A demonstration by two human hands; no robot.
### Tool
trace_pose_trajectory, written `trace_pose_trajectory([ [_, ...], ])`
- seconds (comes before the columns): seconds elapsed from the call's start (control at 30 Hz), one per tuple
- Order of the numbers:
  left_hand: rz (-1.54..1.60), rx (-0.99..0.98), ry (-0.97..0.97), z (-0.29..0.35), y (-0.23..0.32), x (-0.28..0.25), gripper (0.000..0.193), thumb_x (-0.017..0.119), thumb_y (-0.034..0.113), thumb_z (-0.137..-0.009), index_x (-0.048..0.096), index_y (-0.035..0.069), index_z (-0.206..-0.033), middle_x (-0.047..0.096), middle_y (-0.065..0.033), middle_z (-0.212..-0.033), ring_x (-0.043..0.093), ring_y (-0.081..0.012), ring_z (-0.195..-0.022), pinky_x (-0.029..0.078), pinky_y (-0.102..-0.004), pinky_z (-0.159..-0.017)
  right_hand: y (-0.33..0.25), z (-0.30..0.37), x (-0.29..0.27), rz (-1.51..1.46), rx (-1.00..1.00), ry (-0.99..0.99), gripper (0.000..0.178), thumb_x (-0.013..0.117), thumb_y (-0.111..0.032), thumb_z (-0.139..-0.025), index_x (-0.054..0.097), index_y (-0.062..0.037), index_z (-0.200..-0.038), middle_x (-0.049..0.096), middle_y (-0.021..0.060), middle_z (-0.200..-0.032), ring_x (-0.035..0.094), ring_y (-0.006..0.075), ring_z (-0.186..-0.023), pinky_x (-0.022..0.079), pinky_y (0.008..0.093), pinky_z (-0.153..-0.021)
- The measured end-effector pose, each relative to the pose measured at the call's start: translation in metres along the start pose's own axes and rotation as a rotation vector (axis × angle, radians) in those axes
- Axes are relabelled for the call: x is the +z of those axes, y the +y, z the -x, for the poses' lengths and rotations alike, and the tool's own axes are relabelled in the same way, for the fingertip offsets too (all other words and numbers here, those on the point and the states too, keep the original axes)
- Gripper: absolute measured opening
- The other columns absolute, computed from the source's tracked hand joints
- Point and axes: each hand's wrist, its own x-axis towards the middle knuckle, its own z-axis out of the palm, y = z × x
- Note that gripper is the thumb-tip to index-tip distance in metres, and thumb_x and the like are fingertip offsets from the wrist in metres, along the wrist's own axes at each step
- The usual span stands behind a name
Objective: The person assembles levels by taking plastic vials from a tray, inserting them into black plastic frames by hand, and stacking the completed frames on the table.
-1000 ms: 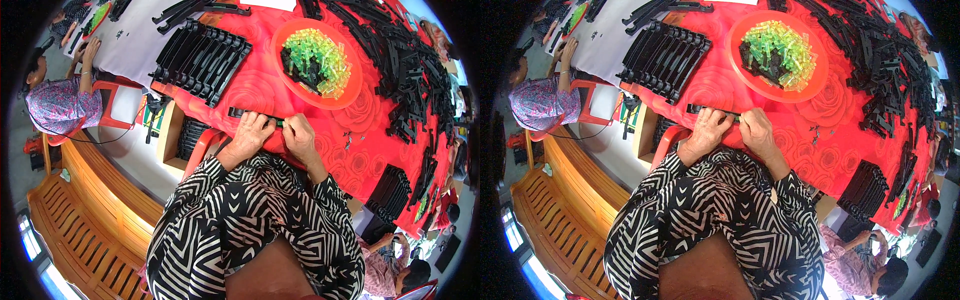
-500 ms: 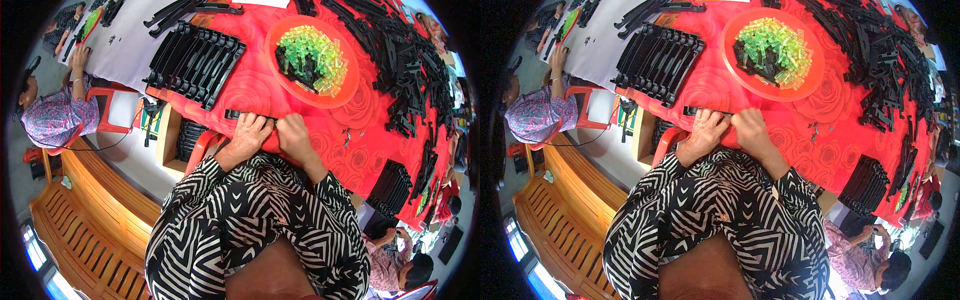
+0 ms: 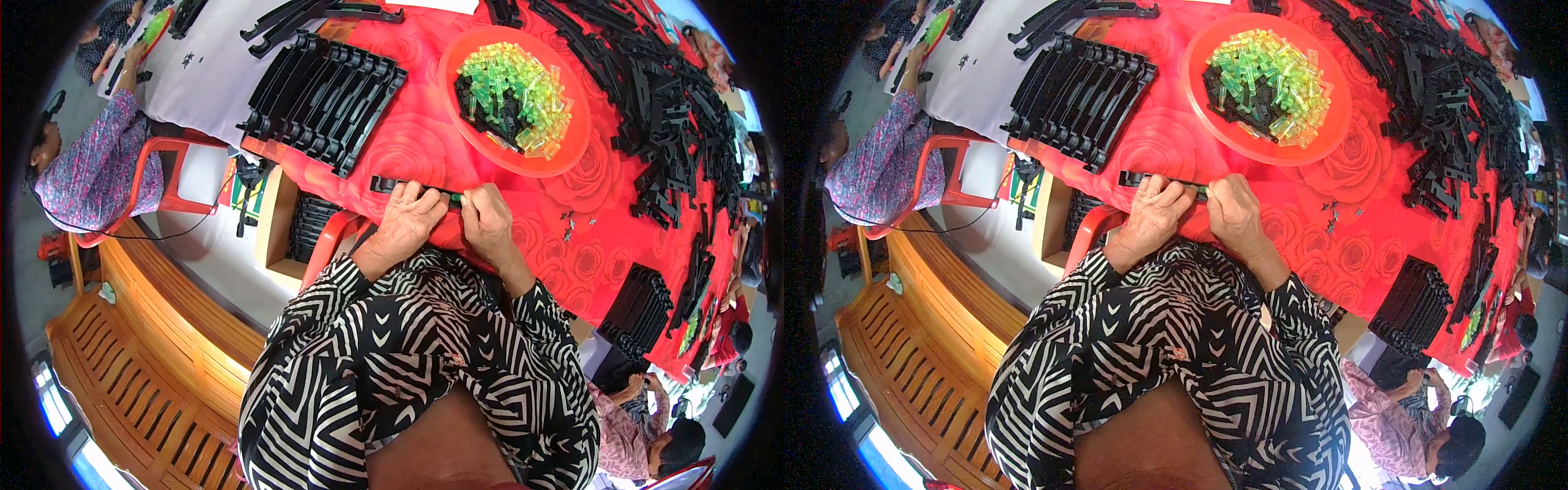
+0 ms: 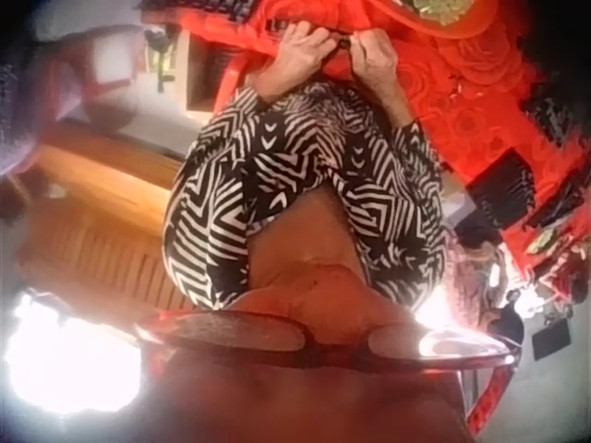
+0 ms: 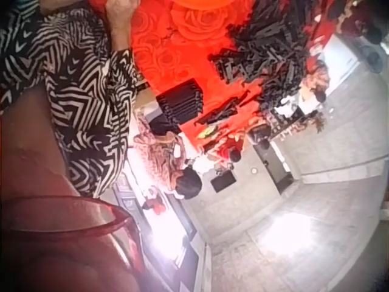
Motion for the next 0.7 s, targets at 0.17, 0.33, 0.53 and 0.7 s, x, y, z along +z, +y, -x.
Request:
trace_pose_trajectory([
  [0.17, -0.024, 0.012, -0.016, -0.0004, 0.0001, -0.0005, 0.025, 0.055, 0.017, -0.077, 0.06, 0.009, -0.1, 0.048, -0.0035, -0.091, 0.047, -0.0223, -0.085, 0.037, -0.0353, -0.076, 0.0021, 0.0021, -0.0002, 0.015, -0.008, -0.024, 0.011, 0.059, 0.006, -0.079, 0.051, -0.0003, -0.082, 0.051, 0.0159, -0.075, 0.052, 0.0351, -0.069, 0.044, 0.0426, -0.061],
  [0.33, -0.024, 0.014, -0.003, -0.0006, 0.0004, -0.0005, 0.025, 0.055, 0.018, -0.077, 0.061, 0.009, -0.1, 0.048, -0.0039, -0.091, 0.046, -0.0222, -0.086, 0.037, -0.0352, -0.076, 0.0015, 0.0012, -0.0001, 0.011, -0.02, 0.0, 0.012, 0.06, 0.006, -0.078, 0.05, -0.0008, -0.081, 0.05, 0.0157, -0.073, 0.052, 0.0349, -0.068, 0.043, 0.0425, -0.06],
  [0.53, -0.036, 0.023, 0.022, 0.0001, 0.0002, 0.0018, 0.028, 0.055, 0.018, -0.076, 0.061, 0.008, -0.101, 0.048, -0.0045, -0.09, 0.046, -0.0225, -0.085, 0.038, -0.0358, -0.076, 0.0025, 0.0016, 0.0019, 0.007, -0.017, 0.022, 0.013, 0.06, 0.006, -0.077, 0.05, -0.0013, -0.08, 0.05, 0.0152, -0.072, 0.053, 0.0343, -0.067, 0.043, 0.0424, -0.059],
  [0.7, -0.034, 0.016, 0.007, 0.0015, 0.0, 0.0037, 0.029, 0.056, 0.018, -0.075, 0.061, 0.007, -0.102, 0.048, -0.0046, -0.089, 0.046, -0.0229, -0.084, 0.038, -0.0362, -0.076, 0.0022, 0.0015, 0.0014, 0.003, -0.012, 0.014, 0.013, 0.06, 0.006, -0.077, 0.05, -0.0015, -0.079, 0.05, 0.015, -0.071, 0.053, 0.0341, -0.066, 0.043, 0.0422, -0.059],
])
